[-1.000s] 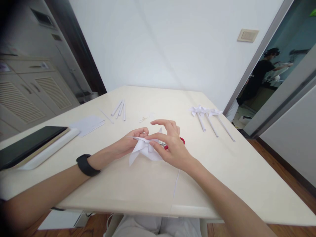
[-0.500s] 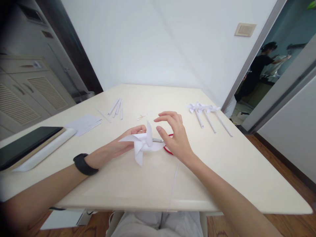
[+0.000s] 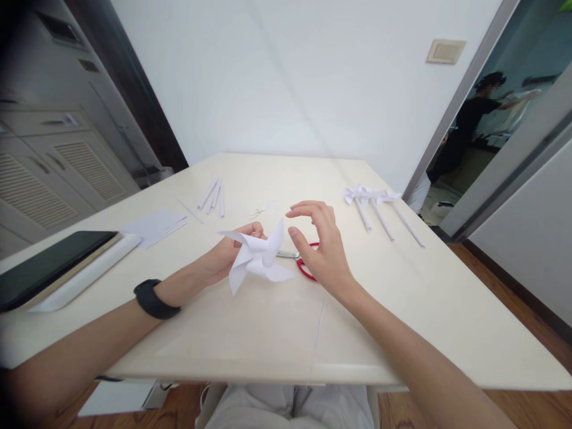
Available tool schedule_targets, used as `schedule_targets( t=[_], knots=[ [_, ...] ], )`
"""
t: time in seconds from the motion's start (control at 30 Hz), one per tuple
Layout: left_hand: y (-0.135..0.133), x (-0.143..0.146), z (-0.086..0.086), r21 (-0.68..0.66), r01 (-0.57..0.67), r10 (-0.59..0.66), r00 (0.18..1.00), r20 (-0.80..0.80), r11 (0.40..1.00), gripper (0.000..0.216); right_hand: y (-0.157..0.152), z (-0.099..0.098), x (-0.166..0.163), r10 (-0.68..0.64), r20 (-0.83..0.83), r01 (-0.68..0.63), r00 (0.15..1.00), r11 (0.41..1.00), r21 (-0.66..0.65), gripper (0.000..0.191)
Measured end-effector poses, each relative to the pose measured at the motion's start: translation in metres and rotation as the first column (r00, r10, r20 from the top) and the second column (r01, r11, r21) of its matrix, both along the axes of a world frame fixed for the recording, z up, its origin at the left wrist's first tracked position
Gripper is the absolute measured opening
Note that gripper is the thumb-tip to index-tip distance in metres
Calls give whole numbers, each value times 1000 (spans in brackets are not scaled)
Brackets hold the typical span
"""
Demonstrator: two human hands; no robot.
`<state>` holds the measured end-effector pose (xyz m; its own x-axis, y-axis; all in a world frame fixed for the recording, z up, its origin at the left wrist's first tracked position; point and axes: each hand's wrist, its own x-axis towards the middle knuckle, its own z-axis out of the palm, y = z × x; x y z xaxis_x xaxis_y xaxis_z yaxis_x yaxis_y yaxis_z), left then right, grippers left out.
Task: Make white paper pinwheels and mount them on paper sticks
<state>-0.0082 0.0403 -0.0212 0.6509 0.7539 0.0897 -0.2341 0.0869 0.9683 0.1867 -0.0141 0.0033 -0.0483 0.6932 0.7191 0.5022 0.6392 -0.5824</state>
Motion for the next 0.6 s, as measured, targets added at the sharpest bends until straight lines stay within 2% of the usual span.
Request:
schedule_targets(
  t=[0.07,0.13,0.2,0.27,0.33,0.4,0.6],
  knots=[
    [0,0,1,2,-3,3,1000,-5,1000,27,3,-1,2,34,-31,-36,999,998,-60,18],
    [1,0,1,11,-3,3,1000,6,1000,28,7,-2,5,112,-87,-126,990,976,-176,16],
    [1,0,1,17,8,-8,1000,28,1000,27,12,-4,8,234,-141,-268,962,912,-311,15],
    [1,0,0,10,21,-21,999,45,1000,26,15,-7,9,353,-153,-385,923,837,-388,14],
    [1,-1,-1,3,32,-32,998,46,999,25,18,-10,8,431,-124,-443,894,804,-396,12],
    [0,-1,-2,1,47,-47,998,34,999,25,18,-12,6,468,-102,-470,878,799,-375,9],
    [-3,0,0,10,68,-68,997,36,998,23,16,-15,2,471,-122,-481,873,795,-369,6]
  ],
)
